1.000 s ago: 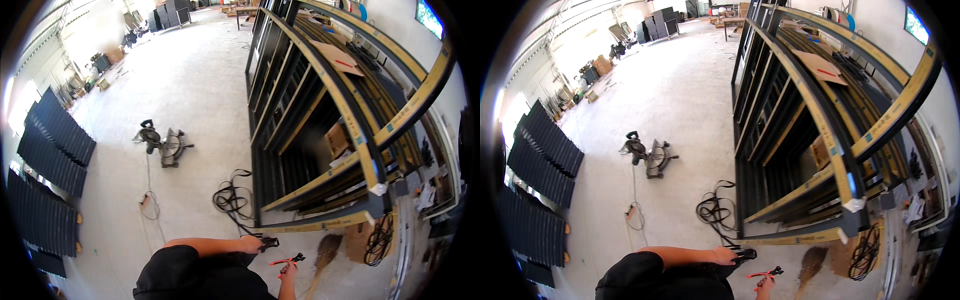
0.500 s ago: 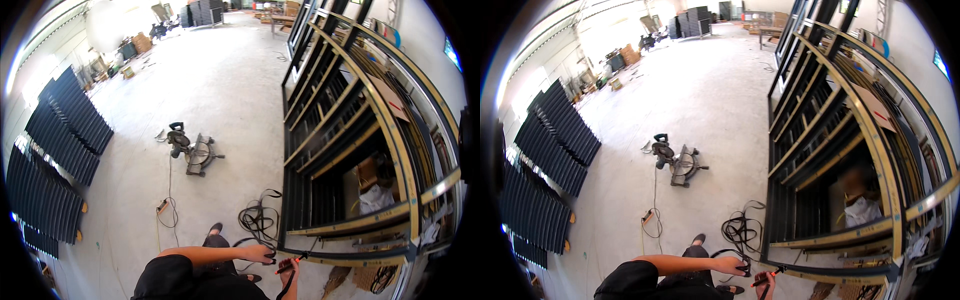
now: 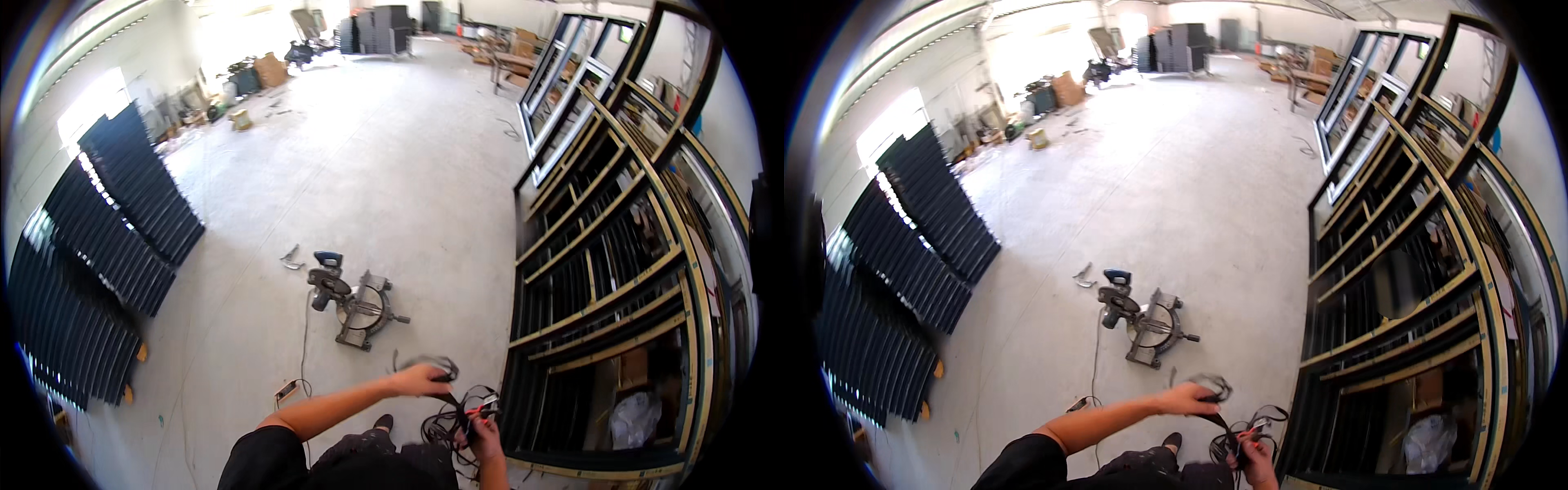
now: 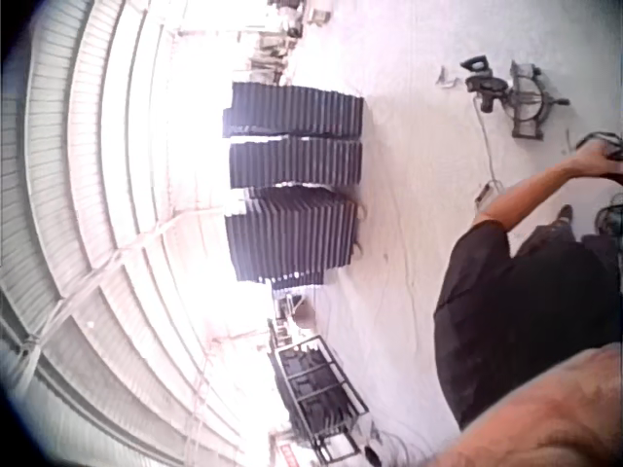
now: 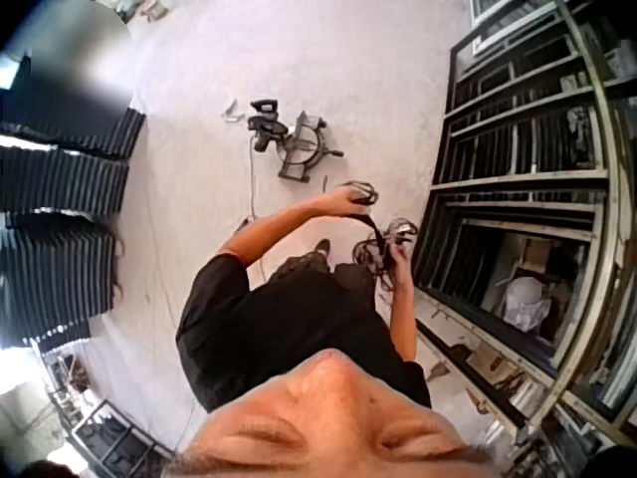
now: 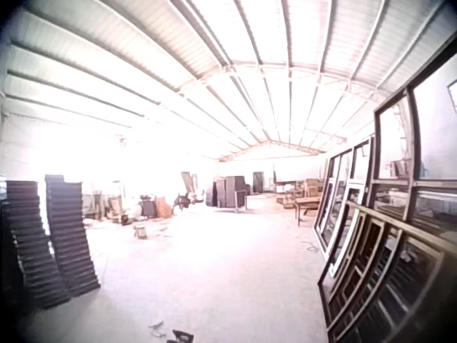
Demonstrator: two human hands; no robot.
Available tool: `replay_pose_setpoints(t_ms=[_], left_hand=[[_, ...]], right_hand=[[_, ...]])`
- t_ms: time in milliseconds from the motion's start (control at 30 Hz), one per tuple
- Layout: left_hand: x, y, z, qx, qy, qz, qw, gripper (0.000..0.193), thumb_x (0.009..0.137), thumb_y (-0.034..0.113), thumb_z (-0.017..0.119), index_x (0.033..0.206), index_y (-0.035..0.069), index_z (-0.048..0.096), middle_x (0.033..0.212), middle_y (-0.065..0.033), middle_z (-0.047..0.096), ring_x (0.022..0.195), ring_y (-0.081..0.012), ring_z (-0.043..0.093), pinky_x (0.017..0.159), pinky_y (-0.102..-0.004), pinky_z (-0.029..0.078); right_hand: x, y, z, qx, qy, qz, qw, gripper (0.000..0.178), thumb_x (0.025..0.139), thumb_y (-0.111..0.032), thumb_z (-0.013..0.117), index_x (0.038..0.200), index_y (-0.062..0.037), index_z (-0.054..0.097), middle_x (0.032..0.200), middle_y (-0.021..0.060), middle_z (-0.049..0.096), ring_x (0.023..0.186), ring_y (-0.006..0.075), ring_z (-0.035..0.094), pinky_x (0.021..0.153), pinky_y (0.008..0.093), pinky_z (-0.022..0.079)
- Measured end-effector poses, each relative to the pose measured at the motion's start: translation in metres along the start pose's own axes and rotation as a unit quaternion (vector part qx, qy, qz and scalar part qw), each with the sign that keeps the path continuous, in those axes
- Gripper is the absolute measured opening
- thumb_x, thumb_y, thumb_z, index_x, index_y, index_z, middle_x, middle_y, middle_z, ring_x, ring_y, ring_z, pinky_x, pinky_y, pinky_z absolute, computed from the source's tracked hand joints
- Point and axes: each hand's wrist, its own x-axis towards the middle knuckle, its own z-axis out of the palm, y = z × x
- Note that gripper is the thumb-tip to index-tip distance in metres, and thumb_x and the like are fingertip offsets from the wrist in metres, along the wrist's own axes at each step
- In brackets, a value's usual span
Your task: The person picks up a long black rubber strip and a pair of pliers in a workshop. They walk over to a stack of window frames and begin installing the rubber strip into the frame's groove, using the pliers to push the material in.
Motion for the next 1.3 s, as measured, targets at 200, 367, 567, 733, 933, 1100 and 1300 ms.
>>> replay_pose_setpoints(t_ms=[200,367,567,733,933,1100,1300], left_hand=[[0.069,-0.026,-0.096,0.007,0.181,-0.008,0.983,0.031,0.085,0.033,0.059,0.085,0.001,0.06,0.069,-0.0043,0.057,0.058,-0.0107,0.049,0.053,-0.0283,0.041],[0.156,-0.002,-0.155,-0.015,0.176,-0.051,0.983,0.027,0.084,0.026,0.06,0.081,0.0,0.056,0.062,0.0004,0.049,0.057,-0.0076,0.043,0.049,-0.0265,0.036],[0.289,-0.014,-0.208,0.306,0.101,-0.049,0.945,0.024,0.076,0.025,0.063,0.084,0.002,0.059,0.069,-0.0123,0.058,0.067,-0.0265,0.057,0.062,-0.039,0.044],[0.414,-0.022,-0.232,0.508,0.141,-0.052,0.848,0.016,0.079,0.021,0.059,0.086,0.006,0.06,0.084,-0.0142,0.062,0.084,-0.0338,0.059,0.072,-0.0451,0.046],[0.517,-0.013,-0.266,0.589,0.159,-0.038,0.791,0.013,0.085,0.021,0.053,0.088,0.009,0.059,0.091,-0.01,0.062,0.091,-0.0279,0.059,0.075,-0.0427,0.044],[0.597,-0.039,-0.29,0.626,0.096,-0.057,0.772,0.012,0.082,0.013,0.048,0.086,0.012,0.06,0.087,-0.006,0.063,0.089,-0.0252,0.06,0.074,-0.0422,0.045],[0.695,-0.051,-0.29,0.577,-0.045,-0.003,0.815,0.015,0.081,0.014,0.048,0.089,0.014,0.061,0.088,-0.0079,0.065,0.088,-0.0261,0.062,0.071,-0.0431,0.046]], right_hand=[[0.037,-0.091,-0.023,0.085,0.07,-0.098,0.989,0.017,0.082,-0.024,0.064,0.091,-0.0102,0.059,0.052,-0.0001,0.043,0.044,0.0096,0.038,0.047,0.0253,0.03],[0.066,-0.146,-0.073,0.189,0.063,-0.215,0.956,0.016,0.081,-0.02,0.065,0.09,-0.0089,0.058,0.051,0.0002,0.042,0.044,0.0098,0.036,0.047,0.0266,0.026],[0.142,-0.214,-0.131,0.213,0.172,-0.242,0.931,0.013,0.08,-0.014,0.064,0.085,-0.0088,0.054,0.05,0.0003,0.041,0.045,0.0098,0.036,0.048,0.0264,0.026],[0.139,-0.292,-0.167,0.167,0.284,-0.28,0.902,0.02,0.07,0.001,0.064,0.084,-0.0066,0.053,0.065,0.0009,0.046,0.046,0.0098,0.038,0.046,0.0253,0.03],[0.09,-0.399,-0.162,-0.045,0.493,-0.312,0.811,0.023,0.067,-0.001,0.068,0.085,-0.0053,0.053,0.064,0.0002,0.048,0.048,0.0096,0.042,0.045,0.0241,0.034],[0.063,-0.448,-0.16,-0.487,0.671,-0.22,0.513,0.026,0.07,-0.004,0.069,0.092,0.0018,0.056,0.073,0.0074,0.057,0.063,0.0189,0.057,0.059,0.0291,0.046],[-0.028,-0.488,-0.183,-0.602,0.788,-0.079,0.102,0.038,0.078,-0.004,0.06,0.114,0.0052,0.053,0.103,0.0231,0.059,0.092,0.039,0.057,0.078,0.0399,0.045]])
